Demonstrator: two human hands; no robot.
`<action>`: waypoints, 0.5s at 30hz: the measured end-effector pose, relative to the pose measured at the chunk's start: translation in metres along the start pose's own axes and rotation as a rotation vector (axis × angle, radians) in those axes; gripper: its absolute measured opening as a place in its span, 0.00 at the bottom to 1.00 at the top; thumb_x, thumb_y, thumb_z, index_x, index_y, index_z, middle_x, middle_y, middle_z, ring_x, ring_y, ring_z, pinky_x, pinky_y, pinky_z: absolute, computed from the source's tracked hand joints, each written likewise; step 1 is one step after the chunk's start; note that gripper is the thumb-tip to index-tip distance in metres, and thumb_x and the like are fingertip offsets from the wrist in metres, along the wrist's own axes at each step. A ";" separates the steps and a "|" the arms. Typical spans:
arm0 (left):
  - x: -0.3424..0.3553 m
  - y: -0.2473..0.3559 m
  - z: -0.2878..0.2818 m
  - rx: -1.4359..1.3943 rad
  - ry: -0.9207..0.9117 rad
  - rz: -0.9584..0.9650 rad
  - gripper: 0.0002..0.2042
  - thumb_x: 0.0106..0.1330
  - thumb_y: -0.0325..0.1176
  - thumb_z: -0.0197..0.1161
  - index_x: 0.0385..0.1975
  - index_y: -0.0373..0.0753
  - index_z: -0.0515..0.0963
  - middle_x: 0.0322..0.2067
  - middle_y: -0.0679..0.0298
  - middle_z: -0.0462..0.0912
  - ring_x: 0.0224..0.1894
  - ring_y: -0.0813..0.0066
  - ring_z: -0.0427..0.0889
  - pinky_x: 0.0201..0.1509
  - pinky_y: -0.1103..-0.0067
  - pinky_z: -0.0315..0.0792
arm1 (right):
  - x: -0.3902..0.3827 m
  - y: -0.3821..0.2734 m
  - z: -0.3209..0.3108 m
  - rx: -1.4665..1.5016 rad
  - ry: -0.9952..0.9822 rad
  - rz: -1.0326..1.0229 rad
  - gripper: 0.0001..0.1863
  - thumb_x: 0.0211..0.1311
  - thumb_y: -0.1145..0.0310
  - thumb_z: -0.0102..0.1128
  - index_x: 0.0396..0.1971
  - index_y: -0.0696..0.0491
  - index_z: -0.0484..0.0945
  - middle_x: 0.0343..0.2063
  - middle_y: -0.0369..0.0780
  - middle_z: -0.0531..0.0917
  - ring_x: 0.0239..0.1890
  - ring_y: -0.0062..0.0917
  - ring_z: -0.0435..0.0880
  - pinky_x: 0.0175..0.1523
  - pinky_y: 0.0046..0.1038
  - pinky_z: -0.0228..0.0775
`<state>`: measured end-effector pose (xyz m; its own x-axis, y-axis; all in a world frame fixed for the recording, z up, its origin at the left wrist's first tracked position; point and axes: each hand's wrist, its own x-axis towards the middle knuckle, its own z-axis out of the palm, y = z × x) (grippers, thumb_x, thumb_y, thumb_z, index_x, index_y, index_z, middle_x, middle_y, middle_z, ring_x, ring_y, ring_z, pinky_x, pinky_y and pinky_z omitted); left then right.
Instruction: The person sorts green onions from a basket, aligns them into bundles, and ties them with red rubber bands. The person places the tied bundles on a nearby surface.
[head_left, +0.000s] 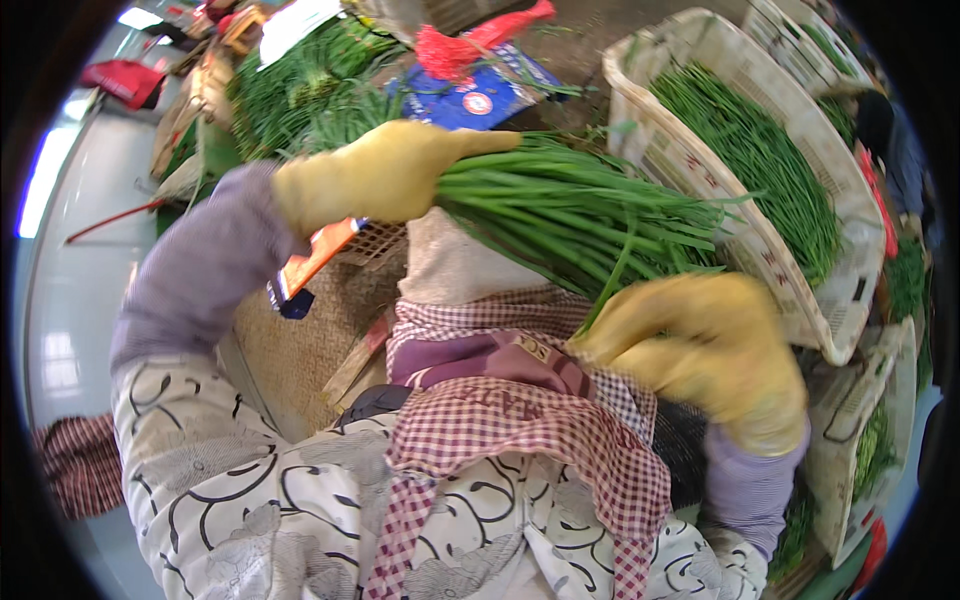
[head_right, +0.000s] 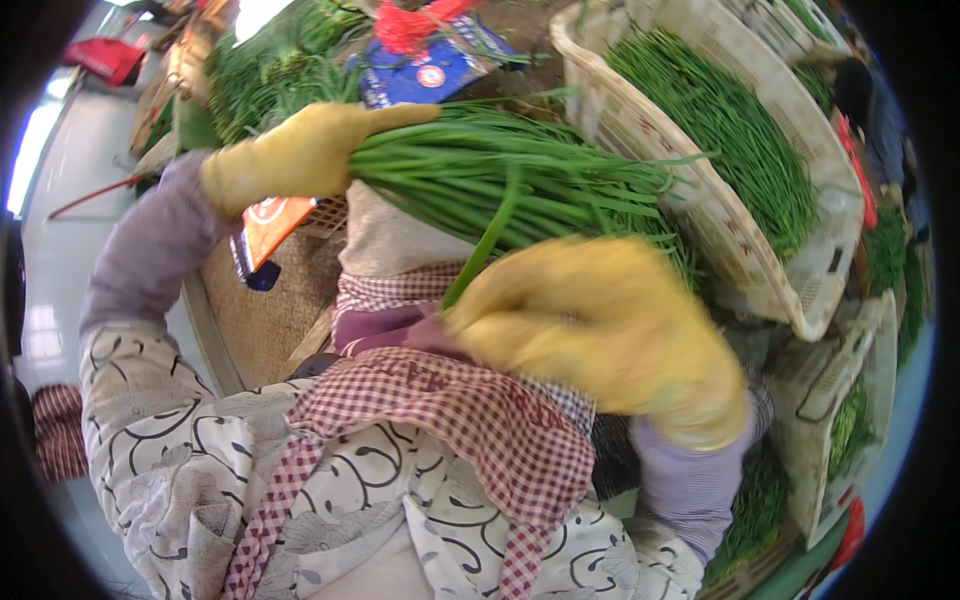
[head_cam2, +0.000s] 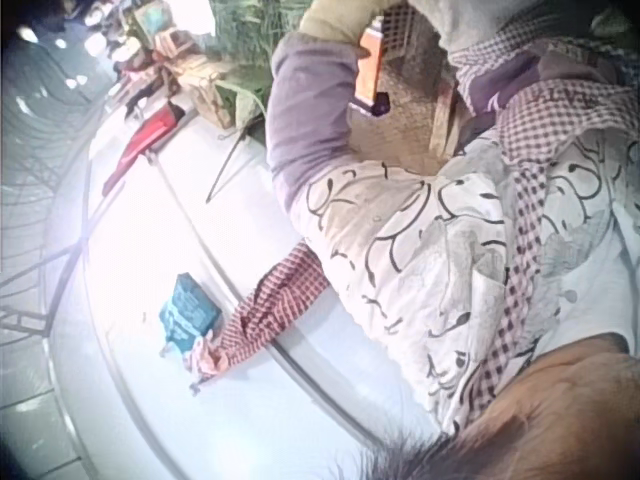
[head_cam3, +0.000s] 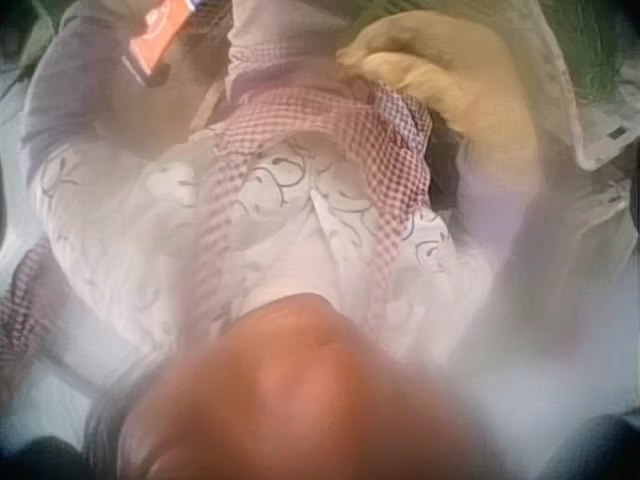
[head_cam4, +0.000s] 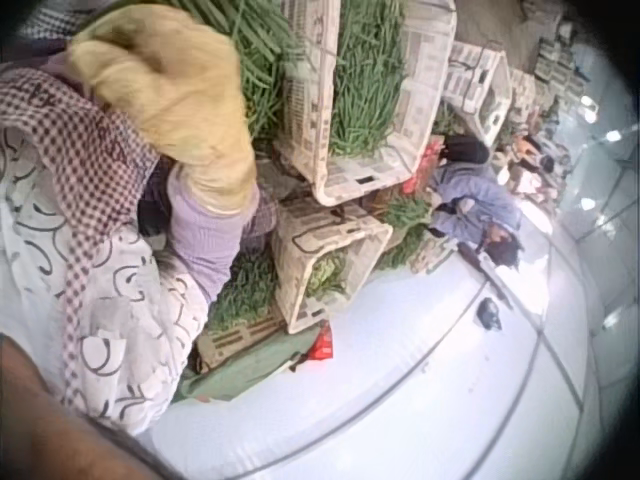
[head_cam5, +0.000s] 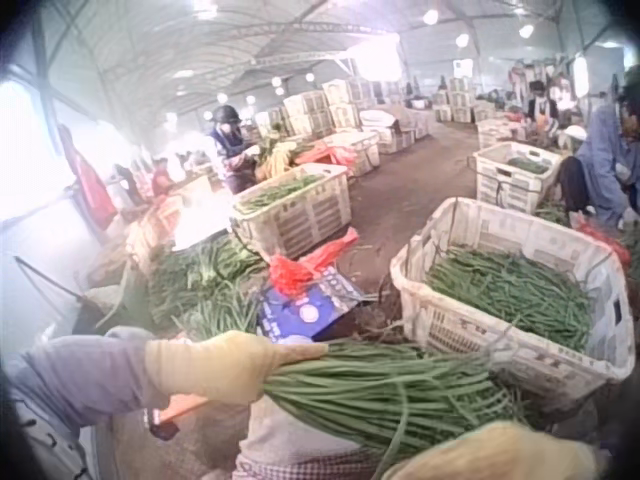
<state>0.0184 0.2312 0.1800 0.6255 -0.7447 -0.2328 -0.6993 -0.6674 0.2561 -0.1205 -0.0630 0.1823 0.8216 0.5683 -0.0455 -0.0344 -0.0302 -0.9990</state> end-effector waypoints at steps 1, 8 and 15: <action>0.009 0.000 -0.006 -0.030 -0.033 0.004 0.33 0.61 0.30 0.61 0.69 0.51 0.62 0.44 0.47 0.82 0.45 0.49 0.83 0.48 0.66 0.77 | 0.010 0.007 0.012 -0.058 -0.186 -0.008 0.15 0.64 0.63 0.63 0.39 0.61 0.83 0.33 0.39 0.85 0.35 0.20 0.81 0.44 0.23 0.73; 0.053 0.023 -0.049 -0.352 -0.313 -0.279 0.44 0.42 0.18 0.60 0.68 0.53 0.65 0.41 0.64 0.85 0.27 0.74 0.82 0.22 0.79 0.73 | 0.126 0.105 0.065 0.718 -0.120 0.210 0.29 0.68 0.56 0.60 0.63 0.56 0.66 0.46 0.39 0.82 0.44 0.25 0.84 0.45 0.26 0.78; 0.035 -0.007 -0.074 -0.774 0.121 -0.395 0.32 0.46 0.19 0.65 0.55 0.52 0.75 0.22 0.64 0.80 0.17 0.78 0.76 0.13 0.79 0.67 | 0.177 0.058 0.024 0.688 0.155 -0.208 0.26 0.65 0.54 0.65 0.57 0.53 0.73 0.50 0.36 0.79 0.46 0.26 0.81 0.40 0.26 0.77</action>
<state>0.0705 0.2096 0.2401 0.8353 -0.4250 -0.3488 -0.0206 -0.6582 0.7525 0.0090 0.0555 0.1162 0.9195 0.3813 0.0955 -0.1767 0.6178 -0.7662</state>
